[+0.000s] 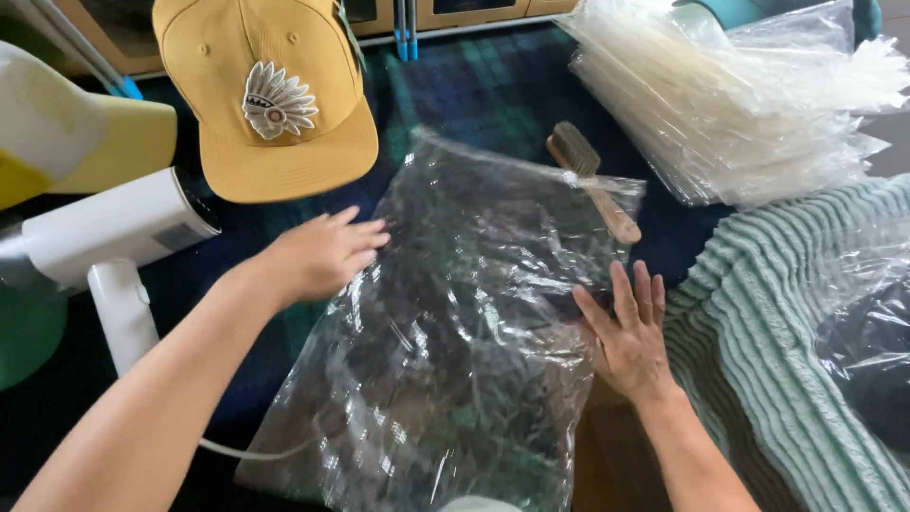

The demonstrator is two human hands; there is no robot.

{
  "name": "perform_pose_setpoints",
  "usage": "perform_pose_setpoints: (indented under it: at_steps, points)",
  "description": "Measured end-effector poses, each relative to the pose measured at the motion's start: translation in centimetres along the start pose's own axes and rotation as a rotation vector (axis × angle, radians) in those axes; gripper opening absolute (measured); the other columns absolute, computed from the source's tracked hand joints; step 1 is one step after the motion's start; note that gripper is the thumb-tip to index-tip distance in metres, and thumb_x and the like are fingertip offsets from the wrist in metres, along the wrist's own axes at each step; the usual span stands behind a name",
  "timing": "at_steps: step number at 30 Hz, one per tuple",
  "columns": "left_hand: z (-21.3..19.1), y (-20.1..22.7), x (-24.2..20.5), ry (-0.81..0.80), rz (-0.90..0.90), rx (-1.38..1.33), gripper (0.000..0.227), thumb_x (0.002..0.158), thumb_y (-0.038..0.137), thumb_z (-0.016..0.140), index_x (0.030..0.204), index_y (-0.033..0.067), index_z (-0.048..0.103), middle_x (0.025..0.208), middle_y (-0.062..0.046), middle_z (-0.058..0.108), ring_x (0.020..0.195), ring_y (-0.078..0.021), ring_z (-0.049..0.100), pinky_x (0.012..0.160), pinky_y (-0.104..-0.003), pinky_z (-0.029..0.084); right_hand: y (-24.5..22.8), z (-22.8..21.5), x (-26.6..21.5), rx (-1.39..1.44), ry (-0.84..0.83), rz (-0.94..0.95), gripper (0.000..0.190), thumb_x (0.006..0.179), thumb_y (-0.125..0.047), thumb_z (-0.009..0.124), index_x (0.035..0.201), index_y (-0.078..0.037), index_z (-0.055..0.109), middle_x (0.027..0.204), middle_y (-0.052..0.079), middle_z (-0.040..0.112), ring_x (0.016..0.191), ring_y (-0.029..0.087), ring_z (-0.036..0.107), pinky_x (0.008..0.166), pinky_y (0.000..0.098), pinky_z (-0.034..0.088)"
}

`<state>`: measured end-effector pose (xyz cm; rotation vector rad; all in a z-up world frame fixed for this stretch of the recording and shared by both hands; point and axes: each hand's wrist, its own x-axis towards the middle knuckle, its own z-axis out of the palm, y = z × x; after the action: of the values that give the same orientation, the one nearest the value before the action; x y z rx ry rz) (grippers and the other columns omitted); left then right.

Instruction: Cleaning and reshaping a tan baseball cap using a brush and a hair dryer.

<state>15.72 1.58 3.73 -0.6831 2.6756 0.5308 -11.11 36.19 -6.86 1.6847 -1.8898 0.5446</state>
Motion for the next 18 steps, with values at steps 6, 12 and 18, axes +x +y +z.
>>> perform_pose_setpoints:
  at_steps: [6,12,18]
  points:
    - [7.5,-2.7,-7.2,0.323,0.269,0.018,0.059,0.093,0.006,0.041,0.149,0.0199,0.051,0.158,-0.009,0.044,0.152,-0.0342,0.029,0.12,-0.054,0.02,-2.5,-1.8,-0.3,0.217,-0.062,-0.24,0.058,0.104,-0.062,0.036,0.145,-0.027,0.056,0.16,0.013,0.04,0.152,0.039,0.034,0.126,0.064,0.019]
    - [8.8,0.1,-13.9,0.676,0.466,-0.057,0.063,0.081,-0.009,0.056,0.137,0.0174,0.064,0.153,-0.01,0.054,0.148,-0.0339,0.042,0.123,-0.049,0.031,0.3,-3.3,-0.5,0.152,-0.173,-0.134,0.05,0.102,-0.048,0.047,0.146,-0.027,0.056,0.164,0.007,0.039,0.157,0.037,0.03,0.128,0.0576,0.022]
    - [9.5,1.5,-12.8,0.537,0.602,0.307,0.061,0.093,0.036,0.063,0.15,0.019,0.049,0.158,-0.008,0.045,0.152,-0.0368,0.027,0.12,-0.057,0.019,0.9,-3.6,-0.1,0.142,-0.256,-0.175,0.059,0.101,-0.053,0.044,0.155,-0.029,0.045,0.166,0.009,0.036,0.158,0.039,0.025,0.128,0.0567,0.019]
